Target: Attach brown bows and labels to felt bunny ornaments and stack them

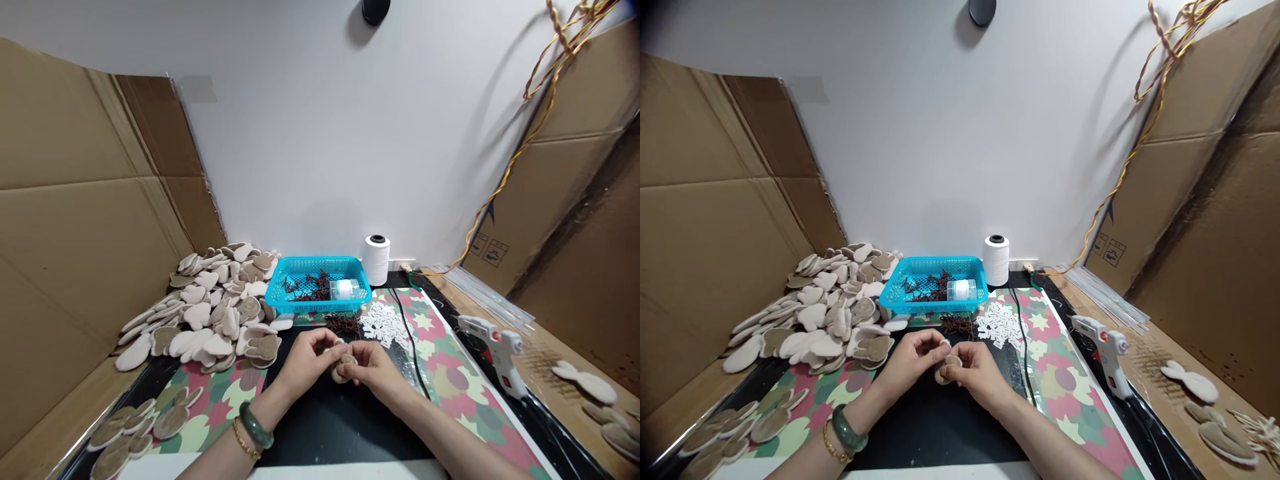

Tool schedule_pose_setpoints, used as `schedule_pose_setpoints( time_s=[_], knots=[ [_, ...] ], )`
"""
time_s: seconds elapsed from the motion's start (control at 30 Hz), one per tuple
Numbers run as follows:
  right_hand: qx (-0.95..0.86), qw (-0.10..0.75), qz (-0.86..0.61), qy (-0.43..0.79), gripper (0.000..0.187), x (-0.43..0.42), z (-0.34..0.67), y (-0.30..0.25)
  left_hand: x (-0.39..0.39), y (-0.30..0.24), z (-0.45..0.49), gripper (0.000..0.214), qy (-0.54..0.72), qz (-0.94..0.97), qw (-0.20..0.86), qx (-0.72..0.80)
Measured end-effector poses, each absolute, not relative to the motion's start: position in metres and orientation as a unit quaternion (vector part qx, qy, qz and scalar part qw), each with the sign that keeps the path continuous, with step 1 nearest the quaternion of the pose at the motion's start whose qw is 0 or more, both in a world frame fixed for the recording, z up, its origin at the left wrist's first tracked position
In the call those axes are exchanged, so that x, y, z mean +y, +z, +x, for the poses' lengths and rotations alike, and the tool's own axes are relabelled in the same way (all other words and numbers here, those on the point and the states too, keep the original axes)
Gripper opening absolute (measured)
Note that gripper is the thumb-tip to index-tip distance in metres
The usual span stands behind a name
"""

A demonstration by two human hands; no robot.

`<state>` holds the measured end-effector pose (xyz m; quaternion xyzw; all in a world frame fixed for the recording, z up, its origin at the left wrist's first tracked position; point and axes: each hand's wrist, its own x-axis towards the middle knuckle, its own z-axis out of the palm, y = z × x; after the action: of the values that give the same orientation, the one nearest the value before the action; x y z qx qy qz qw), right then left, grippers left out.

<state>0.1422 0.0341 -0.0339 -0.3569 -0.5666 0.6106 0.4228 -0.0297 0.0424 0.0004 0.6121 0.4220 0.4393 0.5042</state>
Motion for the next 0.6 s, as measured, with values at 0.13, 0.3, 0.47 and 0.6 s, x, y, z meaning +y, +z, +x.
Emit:
schedule_pose_setpoints(
  time_s=[0.13,0.3,0.47,0.6],
  knots=[
    [-0.551,0.438,-0.368,0.607,0.045,0.030,0.138,-0.032,0.039,-0.006,-0.025,0.036,0.452,0.608,0.491,0.430],
    [-0.523,0.440,-0.355,0.638,0.050,0.025,0.135,-0.027,0.030,-0.006,-0.016,0.037,0.518,0.528,0.536,0.407],
    [-0.519,0.450,-0.326,0.649,0.051,0.023,0.133,-0.022,0.026,-0.003,-0.010,0.037,0.559,0.470,0.555,0.400],
    [-0.521,0.467,-0.336,0.631,0.049,0.025,0.133,-0.023,0.032,-0.003,-0.017,0.036,0.532,0.533,0.515,0.409]
  ],
)
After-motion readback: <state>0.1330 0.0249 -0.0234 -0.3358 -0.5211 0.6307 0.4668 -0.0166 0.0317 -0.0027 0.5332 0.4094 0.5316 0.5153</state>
